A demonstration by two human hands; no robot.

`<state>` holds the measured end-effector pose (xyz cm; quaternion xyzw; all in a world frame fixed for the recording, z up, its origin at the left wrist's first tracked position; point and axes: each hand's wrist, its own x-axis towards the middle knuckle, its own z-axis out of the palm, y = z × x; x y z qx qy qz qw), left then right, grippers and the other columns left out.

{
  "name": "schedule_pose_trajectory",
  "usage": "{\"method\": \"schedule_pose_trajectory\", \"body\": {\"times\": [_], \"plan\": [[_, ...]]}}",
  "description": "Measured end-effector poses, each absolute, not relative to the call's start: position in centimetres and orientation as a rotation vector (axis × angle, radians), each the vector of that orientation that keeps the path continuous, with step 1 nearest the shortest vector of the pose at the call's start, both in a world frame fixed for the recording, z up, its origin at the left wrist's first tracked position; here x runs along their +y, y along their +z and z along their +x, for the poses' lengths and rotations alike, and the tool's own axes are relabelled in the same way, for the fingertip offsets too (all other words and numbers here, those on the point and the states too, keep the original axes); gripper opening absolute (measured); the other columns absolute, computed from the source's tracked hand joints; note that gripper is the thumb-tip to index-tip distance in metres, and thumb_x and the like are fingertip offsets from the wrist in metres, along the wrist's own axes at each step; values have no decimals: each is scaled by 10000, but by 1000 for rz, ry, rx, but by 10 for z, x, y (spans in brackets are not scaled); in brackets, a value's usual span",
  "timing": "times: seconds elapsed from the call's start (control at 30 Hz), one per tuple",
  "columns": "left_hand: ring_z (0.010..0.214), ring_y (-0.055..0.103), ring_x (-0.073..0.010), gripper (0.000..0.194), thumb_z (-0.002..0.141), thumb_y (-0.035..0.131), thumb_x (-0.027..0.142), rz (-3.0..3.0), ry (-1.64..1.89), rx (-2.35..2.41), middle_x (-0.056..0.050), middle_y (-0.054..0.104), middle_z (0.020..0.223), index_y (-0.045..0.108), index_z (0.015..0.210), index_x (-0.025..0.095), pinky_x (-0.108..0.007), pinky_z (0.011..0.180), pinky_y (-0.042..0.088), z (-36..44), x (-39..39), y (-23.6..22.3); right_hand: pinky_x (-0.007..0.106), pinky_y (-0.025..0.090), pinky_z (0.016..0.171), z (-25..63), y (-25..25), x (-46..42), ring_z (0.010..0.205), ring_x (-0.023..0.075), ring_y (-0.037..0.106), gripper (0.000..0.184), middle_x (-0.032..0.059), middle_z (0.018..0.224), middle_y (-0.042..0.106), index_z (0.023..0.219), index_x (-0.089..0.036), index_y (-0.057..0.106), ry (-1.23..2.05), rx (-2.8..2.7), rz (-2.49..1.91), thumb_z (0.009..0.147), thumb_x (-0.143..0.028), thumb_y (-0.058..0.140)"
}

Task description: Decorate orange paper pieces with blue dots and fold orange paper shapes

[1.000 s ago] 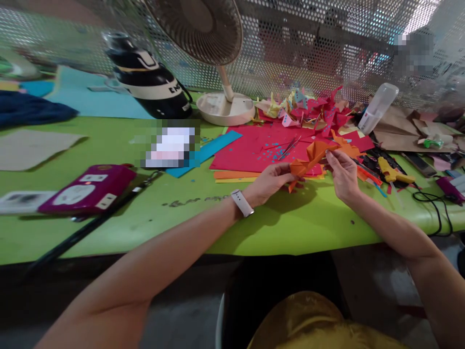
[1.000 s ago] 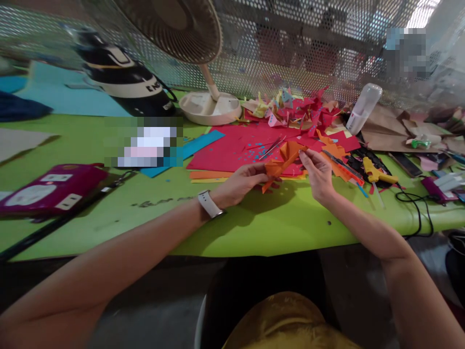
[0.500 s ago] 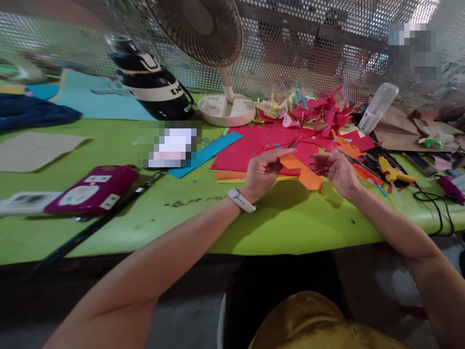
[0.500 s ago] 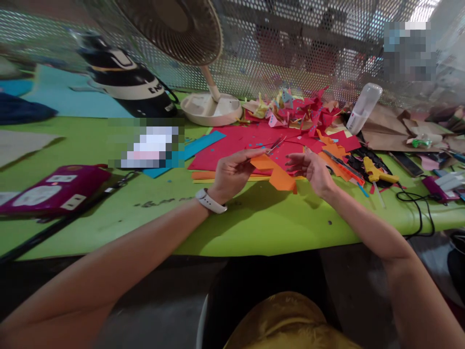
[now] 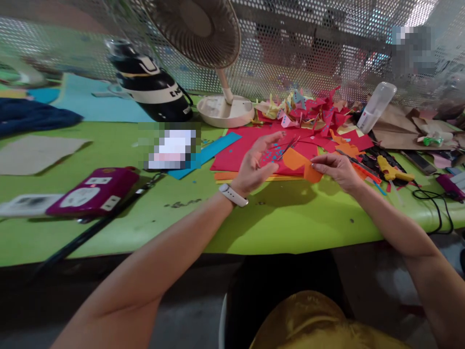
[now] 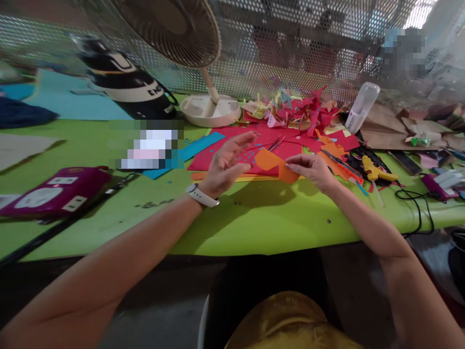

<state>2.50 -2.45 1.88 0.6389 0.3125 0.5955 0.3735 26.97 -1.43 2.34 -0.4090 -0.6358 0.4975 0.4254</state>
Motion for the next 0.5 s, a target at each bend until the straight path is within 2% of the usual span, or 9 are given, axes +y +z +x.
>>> {"method": "schedule_pose_trajectory", "body": {"times": [0.1, 0.2, 0.3, 0.4, 0.5], "plan": [[867, 680, -192, 138, 789, 685, 351, 1461, 1709, 949, -42, 742, 893, 730, 854, 237, -328, 828, 537, 25, -25, 21, 303, 566, 762, 270, 23, -13, 802, 150, 680, 315, 15, 869, 757, 877, -238, 769, 1086, -1555, -1029, 668, -468, 823], [642, 648, -175, 472, 842, 596, 606, 1381, 1384, 962, -71, 711, 680, 716, 667, 184, -311, 655, 533, 32, -30, 21, 326, 570, 791, 268, 22, -14, 845, 169, 687, 312, 26, 894, 758, 894, -236, 764, 1018, -1548, -1013, 693, -472, 802], [649, 661, -173, 537, 739, 690, 686, 1295, 1080, 920, -85, 733, 701, 755, 733, 153, -300, 666, 537, 42, -35, 17, 339, 570, 792, 265, 21, -17, 831, 173, 685, 306, 32, 875, 755, 885, -225, 763, 999, -1577, -1003, 700, -467, 798], [667, 657, -150, 483, 666, 792, 631, 1209, 1058, 869, -59, 739, 732, 767, 790, 165, -277, 679, 525, 48, -37, 11, 340, 568, 773, 263, 19, -18, 794, 167, 676, 300, 32, 852, 754, 876, -221, 767, 1027, -1617, -1003, 702, -464, 795], [689, 658, -143, 395, 668, 825, 551, 1157, 1099, 845, -42, 746, 778, 761, 813, 189, -274, 683, 515, 49, -36, 7, 342, 565, 776, 262, 17, -19, 794, 168, 674, 284, 30, 852, 755, 872, -226, 774, 1048, -1661, -1002, 710, -459, 788]]}}
